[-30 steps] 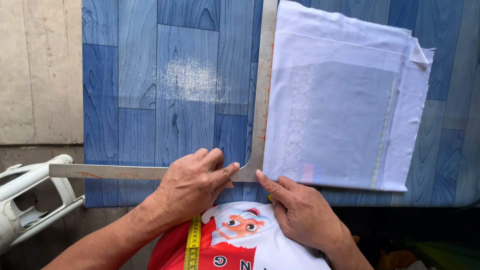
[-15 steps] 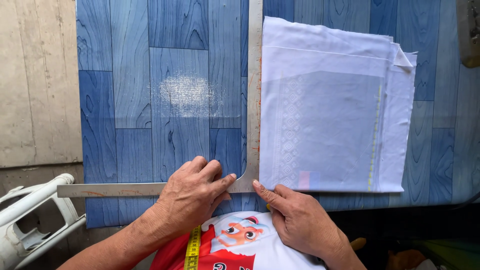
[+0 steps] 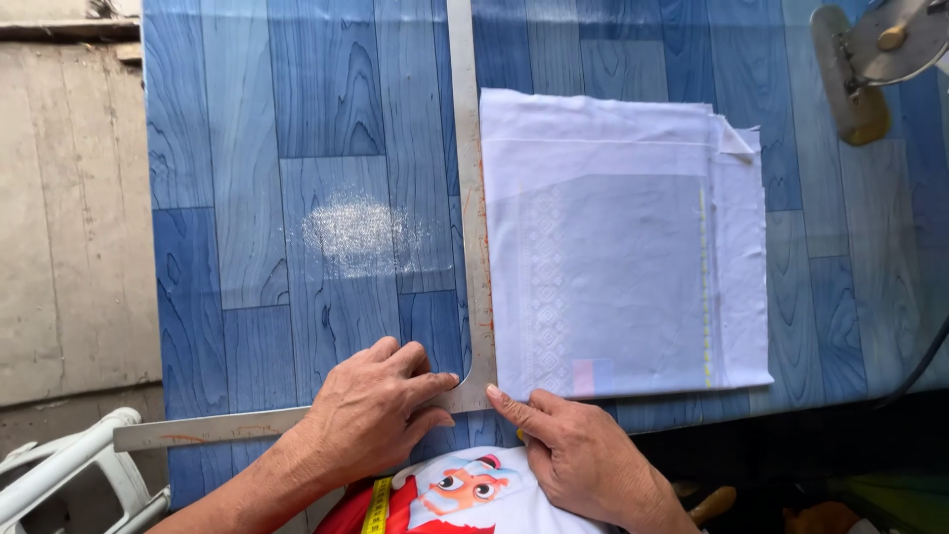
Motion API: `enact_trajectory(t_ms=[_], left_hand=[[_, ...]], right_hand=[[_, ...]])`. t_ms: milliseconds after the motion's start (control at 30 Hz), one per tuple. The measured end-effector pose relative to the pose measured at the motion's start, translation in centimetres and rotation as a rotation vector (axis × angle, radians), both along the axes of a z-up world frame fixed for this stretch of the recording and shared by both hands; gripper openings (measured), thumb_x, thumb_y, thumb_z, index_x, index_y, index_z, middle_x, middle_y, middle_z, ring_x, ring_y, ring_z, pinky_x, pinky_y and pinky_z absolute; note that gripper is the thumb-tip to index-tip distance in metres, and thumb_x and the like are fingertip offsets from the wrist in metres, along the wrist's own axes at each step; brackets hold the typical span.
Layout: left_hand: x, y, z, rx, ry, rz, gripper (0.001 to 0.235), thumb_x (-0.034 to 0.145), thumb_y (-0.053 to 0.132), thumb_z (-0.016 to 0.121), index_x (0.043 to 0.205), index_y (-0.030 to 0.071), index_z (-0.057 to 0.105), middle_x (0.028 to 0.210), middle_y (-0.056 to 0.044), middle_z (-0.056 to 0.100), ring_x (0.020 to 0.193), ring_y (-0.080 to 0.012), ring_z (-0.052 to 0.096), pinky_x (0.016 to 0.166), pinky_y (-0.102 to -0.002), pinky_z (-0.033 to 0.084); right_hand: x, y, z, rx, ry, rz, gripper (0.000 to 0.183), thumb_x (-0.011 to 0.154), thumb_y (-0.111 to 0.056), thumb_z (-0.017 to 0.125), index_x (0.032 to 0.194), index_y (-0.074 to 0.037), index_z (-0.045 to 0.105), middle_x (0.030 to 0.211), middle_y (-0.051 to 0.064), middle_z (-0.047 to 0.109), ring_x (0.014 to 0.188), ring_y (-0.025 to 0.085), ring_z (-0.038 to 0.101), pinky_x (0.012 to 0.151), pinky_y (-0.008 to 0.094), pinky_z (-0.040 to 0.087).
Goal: Marking fabric with chalk and a ruler before cutting it with an electric fabric cutter
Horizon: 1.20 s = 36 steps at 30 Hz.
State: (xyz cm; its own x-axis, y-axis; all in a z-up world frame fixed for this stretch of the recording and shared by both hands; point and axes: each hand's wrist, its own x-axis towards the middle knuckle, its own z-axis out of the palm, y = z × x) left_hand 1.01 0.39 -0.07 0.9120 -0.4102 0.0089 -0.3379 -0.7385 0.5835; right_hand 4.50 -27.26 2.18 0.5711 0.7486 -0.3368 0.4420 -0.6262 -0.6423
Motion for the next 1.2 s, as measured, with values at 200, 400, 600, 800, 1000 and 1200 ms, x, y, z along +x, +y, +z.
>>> enact_trajectory(t_ms=[200,400,600,800,1000,1200], left_hand=[[0.6,0.1,-0.2,0.022,0.092,-0.006,0.030,0.089,0.045,0.071,0.113,0.026,0.074,0.090,0.000,0.061,0.073,-0.0251,0.053,0.060,-0.044,0.050],[2.7,0.8,1.2,0.020,0.235,-0.036,0.027,0.092,0.042,0.066,0.114,0.026,0.072,0.093,-0.003,0.059,0.083,-0.0275,0.062,0.063,-0.047,0.054],[8.4,1.8,0.4,0.078,-0.095,0.069,0.036,0.091,0.037,0.072,0.120,0.016,0.067,0.111,-0.010,0.059,0.082,-0.0279,0.057,0.057,-0.044,0.055],[10.9,0.9,0.0,0.147,-0.290,0.071,0.074,0.076,0.065,0.079,0.125,0.012,0.061,0.146,-0.008,0.049,0.110,-0.0327,0.053,0.081,-0.049,0.048],[11.0,0.7,0.0,0.192,-0.418,0.034,0.087,0.056,0.073,0.085,0.117,0.015,0.062,0.141,-0.003,0.054,0.106,-0.0293,0.051,0.080,-0.044,0.043],[11.0,0.6,-0.1,0.231,-0.381,0.046,0.086,0.057,0.072,0.084,0.118,0.016,0.062,0.144,-0.003,0.053,0.110,-0.0301,0.051,0.081,-0.046,0.042]], right_hand=[[0.2,0.0,0.1,0.001,0.032,-0.014,0.068,0.084,-0.006,0.054,0.150,-0.023,0.051,0.081,0.002,0.056,0.065,0.024,0.061,0.063,0.040,0.053],[0.2,-0.1,0.1,-0.005,0.022,-0.008,0.066,0.086,-0.008,0.055,0.151,-0.023,0.049,0.082,0.002,0.056,0.064,0.025,0.061,0.062,0.040,0.053],[0.2,-0.1,0.0,0.015,-0.013,-0.007,0.068,0.087,-0.007,0.055,0.151,-0.028,0.047,0.078,-0.001,0.055,0.060,0.022,0.059,0.058,0.037,0.053],[0.3,-0.1,0.1,0.013,0.026,-0.017,0.067,0.086,-0.006,0.056,0.150,-0.025,0.049,0.082,0.000,0.058,0.062,0.023,0.061,0.061,0.037,0.053],[0.3,-0.2,0.3,0.010,0.041,-0.008,0.065,0.089,-0.006,0.056,0.151,-0.021,0.048,0.083,0.002,0.057,0.062,0.023,0.060,0.058,0.038,0.053],[1.7,-0.2,2.5,0.128,0.047,0.036,0.051,0.094,-0.007,0.059,0.144,-0.009,0.054,0.090,0.009,0.063,0.068,0.026,0.064,0.067,0.035,0.053]])
